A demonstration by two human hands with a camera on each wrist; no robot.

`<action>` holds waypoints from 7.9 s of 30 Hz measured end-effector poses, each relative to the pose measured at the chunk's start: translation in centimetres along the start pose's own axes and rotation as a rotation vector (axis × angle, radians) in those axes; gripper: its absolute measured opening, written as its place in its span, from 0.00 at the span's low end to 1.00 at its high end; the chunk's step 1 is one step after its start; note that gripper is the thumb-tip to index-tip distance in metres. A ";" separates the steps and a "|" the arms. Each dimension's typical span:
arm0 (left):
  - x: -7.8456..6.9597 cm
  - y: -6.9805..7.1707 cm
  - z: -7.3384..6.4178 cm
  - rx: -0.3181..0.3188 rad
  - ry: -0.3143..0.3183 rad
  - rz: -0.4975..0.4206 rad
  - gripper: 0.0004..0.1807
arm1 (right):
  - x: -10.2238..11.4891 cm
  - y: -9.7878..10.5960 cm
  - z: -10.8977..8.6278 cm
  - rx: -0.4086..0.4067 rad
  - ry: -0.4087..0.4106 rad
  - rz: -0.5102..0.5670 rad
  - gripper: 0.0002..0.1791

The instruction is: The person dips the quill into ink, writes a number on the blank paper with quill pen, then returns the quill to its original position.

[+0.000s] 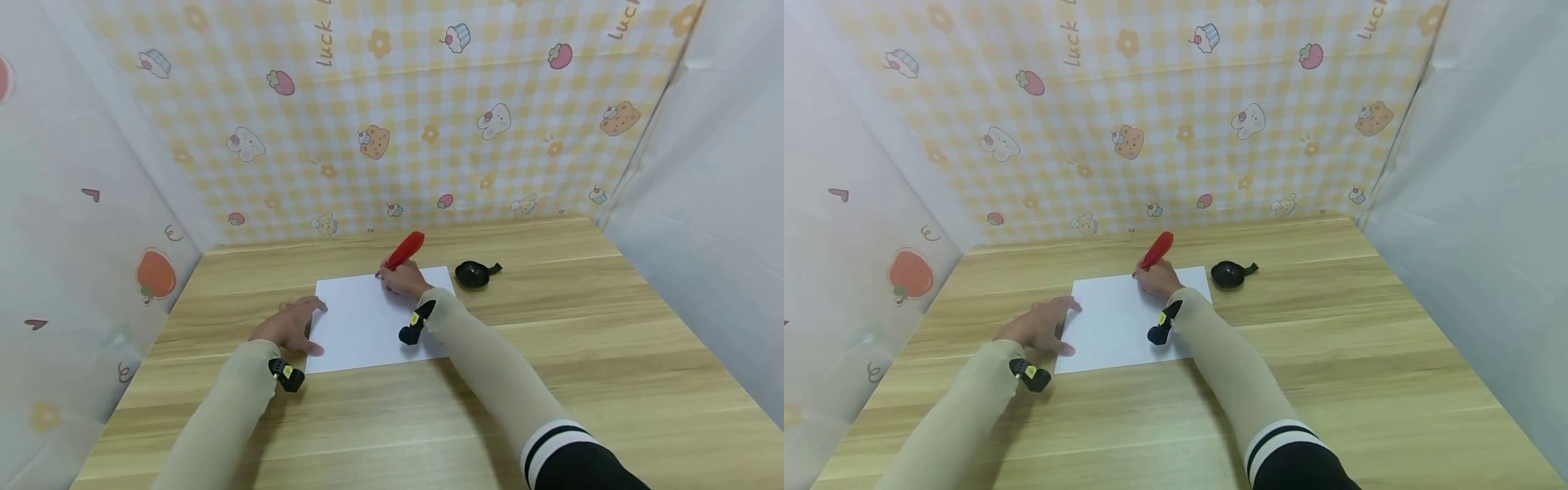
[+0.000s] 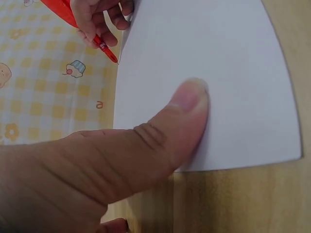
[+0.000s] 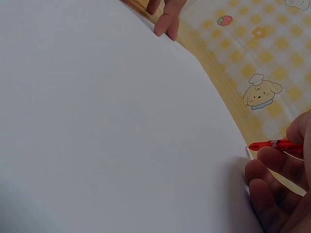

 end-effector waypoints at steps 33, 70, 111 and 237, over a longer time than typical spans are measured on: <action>-0.7 0.2 0.2 0.021 -0.011 -0.004 0.47 | 0.8 0.0 -0.8 0.019 0.003 -0.027 0.09; -0.5 -0.4 -0.1 0.023 0.030 -0.019 0.46 | 0.3 -0.3 -0.7 0.095 0.022 -0.070 0.07; -0.2 -0.4 -0.1 0.092 0.094 0.018 0.48 | 1.0 -0.6 -1.4 0.139 0.031 -0.068 0.07; -0.2 -0.4 0.0 0.094 0.090 0.018 0.48 | -0.5 -2.7 -11.6 0.619 0.114 -0.139 0.05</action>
Point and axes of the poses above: each hand's wrist, its own z-axis towards the middle knuckle, its own y-axis out of the back of the hand, x = y × z, the point moved 9 cm from there along z, towards the middle knuckle, and after that the axes turned 2 degrees about -x, right-handed, at the moved point
